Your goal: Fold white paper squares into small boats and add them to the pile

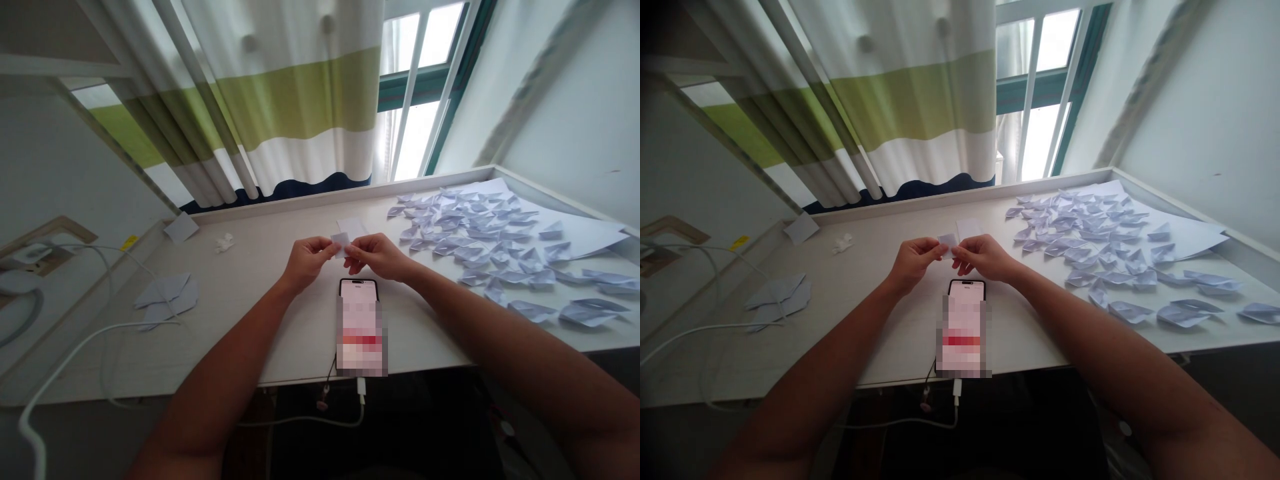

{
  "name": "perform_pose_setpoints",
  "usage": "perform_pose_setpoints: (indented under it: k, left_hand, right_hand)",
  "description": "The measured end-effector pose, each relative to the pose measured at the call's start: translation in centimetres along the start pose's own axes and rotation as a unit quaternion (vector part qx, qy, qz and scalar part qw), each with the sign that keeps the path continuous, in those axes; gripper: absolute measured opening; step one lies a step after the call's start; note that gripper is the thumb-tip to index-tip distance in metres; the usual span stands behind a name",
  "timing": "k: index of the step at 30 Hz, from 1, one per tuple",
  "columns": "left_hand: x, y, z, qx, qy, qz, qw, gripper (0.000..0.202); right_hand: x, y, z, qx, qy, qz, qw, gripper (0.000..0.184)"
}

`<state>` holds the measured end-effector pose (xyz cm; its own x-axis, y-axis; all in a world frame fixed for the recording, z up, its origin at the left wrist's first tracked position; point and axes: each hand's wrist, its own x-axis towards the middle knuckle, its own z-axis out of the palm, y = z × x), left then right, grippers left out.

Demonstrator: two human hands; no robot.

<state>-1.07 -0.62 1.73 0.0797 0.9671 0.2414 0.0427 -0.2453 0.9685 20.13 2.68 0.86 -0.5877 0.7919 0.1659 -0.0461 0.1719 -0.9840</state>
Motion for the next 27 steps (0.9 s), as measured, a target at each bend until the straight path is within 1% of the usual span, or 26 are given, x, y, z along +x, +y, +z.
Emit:
perform_pose_setpoints:
  k: [5, 11, 14, 16, 19, 22, 25, 27]
  left_hand:
    - [-0.13, 0.09, 0.31, -0.021, -0.021, -0.015, 0.999, 0.041]
    - [-0.18, 0.53, -0.1, 0.029, -0.053, 0.005, 0.998, 0.038]
    - [-0.27, 0.56, -0.03, 0.037, -0.078, 0.01, 0.996, 0.039]
    - [-0.35, 0.54, 0.15, 0.035, -0.079, 0.014, 0.996, 0.04]
    - [-0.42, 0.58, 0.32, 0.033, -0.072, 0.009, 0.997, 0.04]
    - [-0.42, 0.74, 0.18, 0.03, -0.095, 0.007, 0.995, 0.037]
    - [-0.41, 0.81, 0.01, 0.041, -0.123, 0.003, 0.992, 0.037]
    - [-0.41, 0.75, 0.04, 0.041, -0.121, -0.005, 0.992, 0.037]
  right_hand:
    - [-0.04, -0.1, 0.04, -0.027, 0.024, -0.044, 0.998, 0.061]
    - [-0.03, 0.13, 0.15, -0.022, 0.017, -0.027, 0.999, 0.063]
    - [-0.05, 0.16, 0.02, -0.026, 0.025, -0.04, 0.999, 0.063]
    - [-0.09, 0.07, -0.12, -0.037, 0.029, -0.051, 0.998, 0.063]
    - [-0.14, -0.11, -0.3, -0.034, 0.024, -0.054, 0.998, 0.062]
    - [-0.14, -0.18, -0.39, -0.012, 0.012, -0.038, 0.999, 0.061]
    - [-0.12, -0.09, -0.43, -0.011, 0.013, -0.035, 0.999, 0.06]
    - [-0.1, 0.0, -0.43, -0.01, 0.014, -0.035, 0.999, 0.06]
